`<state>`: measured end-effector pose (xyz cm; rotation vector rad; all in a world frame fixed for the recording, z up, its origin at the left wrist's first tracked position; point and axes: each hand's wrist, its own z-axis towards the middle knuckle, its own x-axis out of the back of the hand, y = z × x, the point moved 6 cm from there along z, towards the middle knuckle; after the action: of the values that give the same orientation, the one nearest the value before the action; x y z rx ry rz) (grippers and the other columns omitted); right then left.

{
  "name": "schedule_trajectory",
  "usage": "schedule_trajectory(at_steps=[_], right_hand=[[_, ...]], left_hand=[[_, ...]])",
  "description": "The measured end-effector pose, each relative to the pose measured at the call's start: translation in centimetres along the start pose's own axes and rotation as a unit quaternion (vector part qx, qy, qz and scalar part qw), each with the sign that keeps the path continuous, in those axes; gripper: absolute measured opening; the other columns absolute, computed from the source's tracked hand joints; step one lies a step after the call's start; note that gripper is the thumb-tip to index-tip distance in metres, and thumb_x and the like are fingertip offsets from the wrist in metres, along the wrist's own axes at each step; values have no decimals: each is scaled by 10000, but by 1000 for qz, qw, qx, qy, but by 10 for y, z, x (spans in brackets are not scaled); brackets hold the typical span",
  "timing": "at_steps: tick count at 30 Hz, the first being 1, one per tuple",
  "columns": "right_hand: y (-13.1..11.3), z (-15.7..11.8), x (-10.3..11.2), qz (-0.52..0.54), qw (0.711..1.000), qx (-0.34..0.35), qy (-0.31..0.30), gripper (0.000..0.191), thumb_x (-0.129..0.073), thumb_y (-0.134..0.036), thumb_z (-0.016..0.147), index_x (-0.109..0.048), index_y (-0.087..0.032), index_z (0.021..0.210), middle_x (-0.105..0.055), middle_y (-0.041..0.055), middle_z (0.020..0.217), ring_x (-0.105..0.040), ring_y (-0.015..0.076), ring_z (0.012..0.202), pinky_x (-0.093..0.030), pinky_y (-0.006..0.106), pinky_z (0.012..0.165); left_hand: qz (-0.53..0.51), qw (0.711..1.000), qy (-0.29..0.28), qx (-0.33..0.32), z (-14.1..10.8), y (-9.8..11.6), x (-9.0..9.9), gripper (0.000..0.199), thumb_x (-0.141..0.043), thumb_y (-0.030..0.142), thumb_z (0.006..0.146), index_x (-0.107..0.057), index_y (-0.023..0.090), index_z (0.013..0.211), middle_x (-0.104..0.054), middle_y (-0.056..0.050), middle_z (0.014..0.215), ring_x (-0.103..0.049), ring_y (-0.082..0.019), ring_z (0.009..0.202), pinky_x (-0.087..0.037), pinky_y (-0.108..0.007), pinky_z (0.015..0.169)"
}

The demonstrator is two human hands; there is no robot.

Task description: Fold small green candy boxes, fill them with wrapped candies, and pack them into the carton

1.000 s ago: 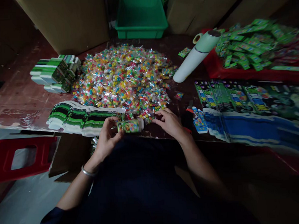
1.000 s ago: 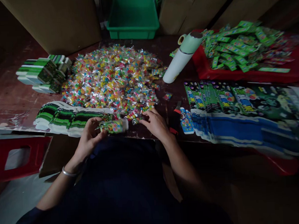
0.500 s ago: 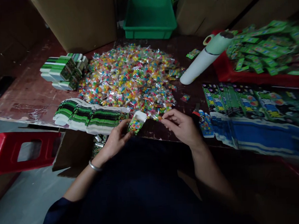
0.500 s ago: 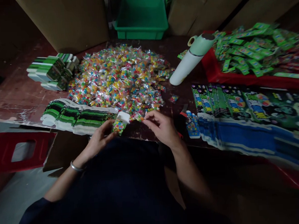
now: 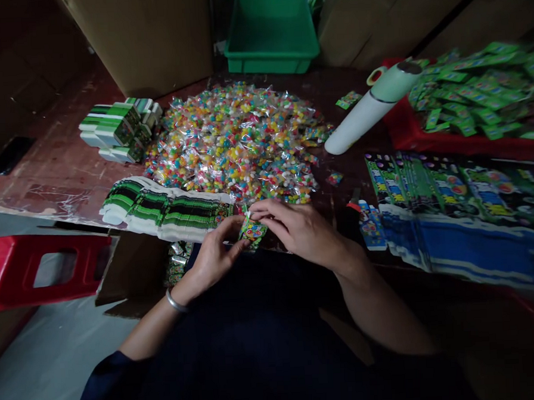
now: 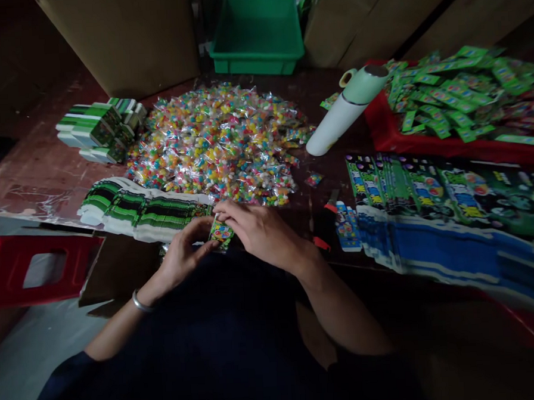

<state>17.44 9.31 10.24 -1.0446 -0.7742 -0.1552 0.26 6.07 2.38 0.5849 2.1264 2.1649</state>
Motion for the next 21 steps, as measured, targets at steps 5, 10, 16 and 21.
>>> schedule_trajectory(at_steps=[5,10,16,21], right_hand=[[6,-21,7,23,984,-21,173,169,-722,-267,952,-764,-314,1108,-776,54,1217,-718,284,1151,-598,503,1025],[28,-38,-31,156,963,-102,196,215,-757,-346,923,-747,-254,1116,-772,71,1162,-761,229,975,-648,371,820],[29,-34,-46,187,953,-104,215,151,-711,-369,946,-690,-239,872,-779,66,1071,-750,223,978,-616,371,849],[34,-26,-44,268,919,-144,251,250,-786,-450,880,-644,-251,931,-758,37,901,-744,203,853,-617,344,775]], left_hand=[[-110,992,56,-21,-2,4,2,656,-783,308,909,-489,295,1495,-662,-53,1138,-667,-144,830,-594,-283,768],[-150,988,32,-12,-3,6,-5,466,-806,320,887,-609,250,1304,-639,-49,1139,-641,-122,807,-583,-253,743],[-166,985,6,39,-4,2,-10,444,-852,320,832,-574,222,1164,-600,-41,1141,-571,-98,768,-541,-210,667],[-227,971,42,64,-4,3,-6,553,-898,281,763,-472,252,1115,-556,-5,1118,-611,-76,769,-564,-192,679]])
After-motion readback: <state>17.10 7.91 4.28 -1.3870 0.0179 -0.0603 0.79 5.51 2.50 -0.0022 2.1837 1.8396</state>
